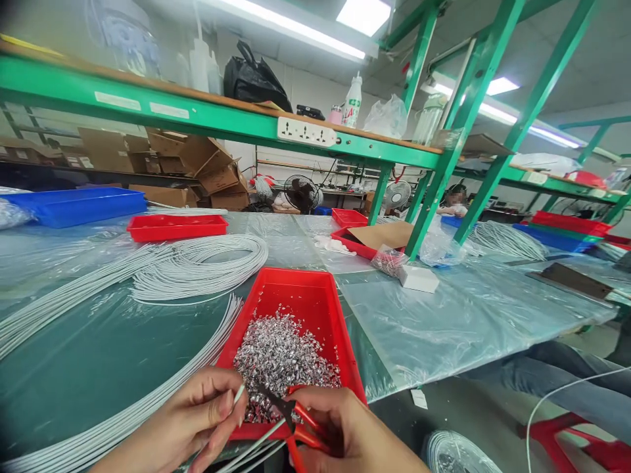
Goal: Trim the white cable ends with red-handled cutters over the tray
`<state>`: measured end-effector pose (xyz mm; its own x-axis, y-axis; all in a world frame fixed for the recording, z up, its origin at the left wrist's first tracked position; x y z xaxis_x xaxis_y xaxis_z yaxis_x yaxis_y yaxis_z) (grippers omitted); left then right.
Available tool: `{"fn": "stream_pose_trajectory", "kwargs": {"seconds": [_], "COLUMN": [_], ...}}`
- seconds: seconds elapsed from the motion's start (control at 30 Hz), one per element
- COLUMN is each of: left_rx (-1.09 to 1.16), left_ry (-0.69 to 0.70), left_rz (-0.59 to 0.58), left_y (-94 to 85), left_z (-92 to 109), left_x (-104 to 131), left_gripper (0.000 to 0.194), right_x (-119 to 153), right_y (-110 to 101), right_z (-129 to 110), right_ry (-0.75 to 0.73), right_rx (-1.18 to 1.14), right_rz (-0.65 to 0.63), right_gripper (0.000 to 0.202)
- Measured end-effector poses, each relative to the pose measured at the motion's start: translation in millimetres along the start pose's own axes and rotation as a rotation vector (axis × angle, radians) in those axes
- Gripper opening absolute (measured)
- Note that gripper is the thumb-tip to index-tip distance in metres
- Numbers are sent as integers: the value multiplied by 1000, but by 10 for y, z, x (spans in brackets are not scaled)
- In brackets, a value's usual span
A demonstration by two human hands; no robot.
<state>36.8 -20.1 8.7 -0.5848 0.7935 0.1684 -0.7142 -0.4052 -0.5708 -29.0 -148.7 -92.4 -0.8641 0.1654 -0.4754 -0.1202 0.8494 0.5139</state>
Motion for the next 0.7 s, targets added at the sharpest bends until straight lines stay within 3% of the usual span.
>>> {"fn": "stream_pose_trajectory", "kwargs": {"seconds": [0.07, 0.17, 0.3, 0.43, 0.5, 0.57, 0.7], "left_rx": [-117, -385, -603, -814, -917, -977, -1015], "left_ry": [19, 53, 144, 267, 314, 316, 291], "left_rz": [114, 237, 226, 203, 239, 296, 378], "left_y": [9, 67, 153, 181, 181, 173, 191], "left_z": [19, 60, 126, 206, 243, 265, 303], "left_x": [33, 89, 130, 148, 162, 179, 233], "left_gripper": [43, 42, 32, 29, 26, 23, 19], "right_x": [-66, -210, -324, -265, -227, -201, -140], "right_y": [94, 327, 595, 708, 674, 586, 476], "right_z": [40, 70, 145, 217, 223, 200, 141], "right_ry": [-67, -128, -54, 152, 165, 55, -136], "right_rx": [-240, -428, -822, -1214, -1207, -1013, -612], "right_rz": [66, 69, -55, -201, -183, -99, 104], "right_gripper": [36, 28, 32, 37, 34, 27, 31]}}
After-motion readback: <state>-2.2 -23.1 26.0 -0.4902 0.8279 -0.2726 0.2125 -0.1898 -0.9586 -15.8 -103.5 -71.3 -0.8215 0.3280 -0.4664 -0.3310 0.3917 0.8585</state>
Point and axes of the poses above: each hand's wrist, its own x-axis away from the middle knuckle, its own y-axis out of the palm, z = x × y, the point moved 5 cm from there along -x, towards the middle knuckle, and after that the axes turned 15 degrees about -x, right-handed, at the moved point
